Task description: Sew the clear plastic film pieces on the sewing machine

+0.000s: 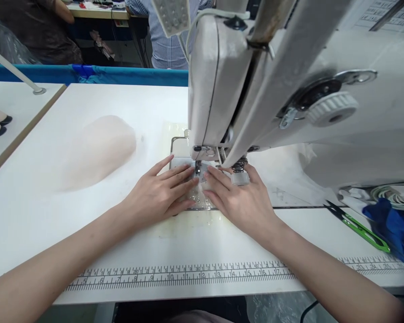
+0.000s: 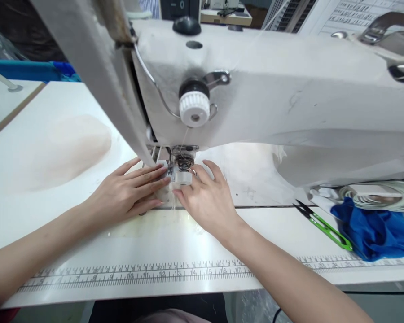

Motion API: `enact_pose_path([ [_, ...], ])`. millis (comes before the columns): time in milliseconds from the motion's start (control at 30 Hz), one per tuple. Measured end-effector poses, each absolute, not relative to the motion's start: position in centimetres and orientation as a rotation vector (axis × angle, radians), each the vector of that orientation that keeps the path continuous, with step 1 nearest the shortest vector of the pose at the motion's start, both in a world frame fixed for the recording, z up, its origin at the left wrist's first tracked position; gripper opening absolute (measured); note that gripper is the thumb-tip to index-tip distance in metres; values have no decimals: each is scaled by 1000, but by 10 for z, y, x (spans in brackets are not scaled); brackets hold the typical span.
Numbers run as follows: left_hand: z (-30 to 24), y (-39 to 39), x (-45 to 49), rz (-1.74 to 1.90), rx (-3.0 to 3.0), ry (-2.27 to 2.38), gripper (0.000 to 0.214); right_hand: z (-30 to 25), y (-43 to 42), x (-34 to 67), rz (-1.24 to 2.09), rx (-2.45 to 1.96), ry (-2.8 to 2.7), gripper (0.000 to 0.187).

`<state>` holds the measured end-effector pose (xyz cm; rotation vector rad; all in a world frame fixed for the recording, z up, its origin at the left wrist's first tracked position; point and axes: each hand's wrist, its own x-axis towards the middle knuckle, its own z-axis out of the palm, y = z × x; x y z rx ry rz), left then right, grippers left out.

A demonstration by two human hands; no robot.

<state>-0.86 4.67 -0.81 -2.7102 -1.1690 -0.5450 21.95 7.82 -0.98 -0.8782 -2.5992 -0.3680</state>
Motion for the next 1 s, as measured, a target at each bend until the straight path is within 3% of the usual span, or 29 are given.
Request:
enact_pose_path([
  [267, -8, 48, -9, -546, -2695, -1172, 43, -9, 79, 218, -344, -878, -2587, 24],
  [400, -5, 44, -12, -577, -2762, -943, 50, -5, 78, 222, -387, -665, -2592, 19],
  [567, 0, 37, -12, -560, -2780, -684, 16, 2, 75, 227, -235, -431, -2636, 13],
  [700, -2, 35, -9, -661, -2718, -812, 15, 2, 74, 226, -67, -494, -2634, 36],
  [833, -5, 35, -7, -781, -2705, -948, 12, -2, 75, 223, -153, -558, -2594, 16],
  [1000, 4, 39, -1, -703, -2786, -1221, 46, -1, 80, 223, -128, -537, -2496, 19],
])
